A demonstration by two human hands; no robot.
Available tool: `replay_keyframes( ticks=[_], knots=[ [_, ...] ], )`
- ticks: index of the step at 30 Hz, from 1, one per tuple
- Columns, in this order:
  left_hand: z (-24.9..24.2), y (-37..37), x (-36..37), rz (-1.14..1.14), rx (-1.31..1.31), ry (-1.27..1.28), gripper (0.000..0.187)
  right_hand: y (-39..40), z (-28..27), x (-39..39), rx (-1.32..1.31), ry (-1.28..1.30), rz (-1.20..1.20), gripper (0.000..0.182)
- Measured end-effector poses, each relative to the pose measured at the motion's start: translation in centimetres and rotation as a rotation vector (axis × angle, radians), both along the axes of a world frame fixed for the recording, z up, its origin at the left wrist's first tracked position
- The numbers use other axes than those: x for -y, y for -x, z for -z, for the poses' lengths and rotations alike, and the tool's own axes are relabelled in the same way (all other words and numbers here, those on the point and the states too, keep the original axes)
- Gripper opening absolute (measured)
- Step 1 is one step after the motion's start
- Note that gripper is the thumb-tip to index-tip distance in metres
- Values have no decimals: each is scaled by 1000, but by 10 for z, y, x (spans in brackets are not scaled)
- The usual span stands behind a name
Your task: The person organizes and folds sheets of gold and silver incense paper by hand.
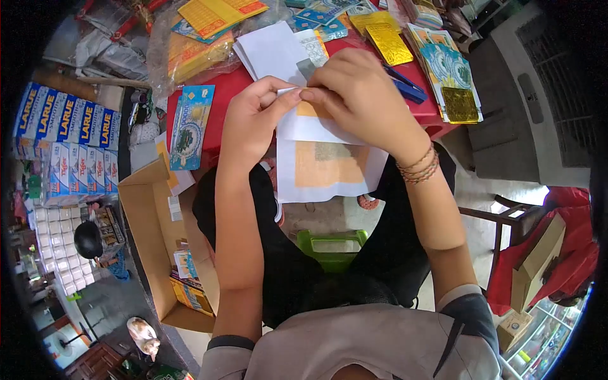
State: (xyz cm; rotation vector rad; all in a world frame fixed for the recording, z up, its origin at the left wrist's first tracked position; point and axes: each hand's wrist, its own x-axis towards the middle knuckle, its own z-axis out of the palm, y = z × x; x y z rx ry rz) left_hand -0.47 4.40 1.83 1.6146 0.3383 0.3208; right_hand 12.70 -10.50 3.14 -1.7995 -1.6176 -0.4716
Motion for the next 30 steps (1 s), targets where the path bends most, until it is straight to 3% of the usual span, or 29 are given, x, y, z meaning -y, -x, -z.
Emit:
replay_keyframes(
  ticks=[6, 11, 13, 14, 16, 17, 21, 23, 30],
  knots=[
    [-3, 9, -16, -114, 12, -15, 16, -31, 4, 17, -23, 68, -31, 10],
    [-2, 17, -25, -179, 10, 45, 18, -62, 4, 51, -112, 61, 170, 13],
    [-4, 20, -31, -235, 15, 59, 19, -66, 6, 58, -504, 2, 314, 21],
    [-4, 20, -31, -235, 18, 59, 19, -66, 8, 57, -501, 1, 313, 21],
    [-2, 19, -32, -196, 60, 132, 20, -61, 12, 48, -671, -146, 83, 30],
    [-3, 18, -29, -194, 59, 132, 20, -52, 8, 45, -698, -90, 46, 34],
    [-6, 13, -20, -178, 87, 145, 21, -38, 6, 38, -657, 19, 38, 25],
    [-3, 13, -23, -198, 90, 156, 21, -41, 6, 40, -780, 58, -3, 20],
    [-2, 16, -23, -207, 0, -58, 19, -42, 13, 37, -660, 13, 99, 18]
  ],
)
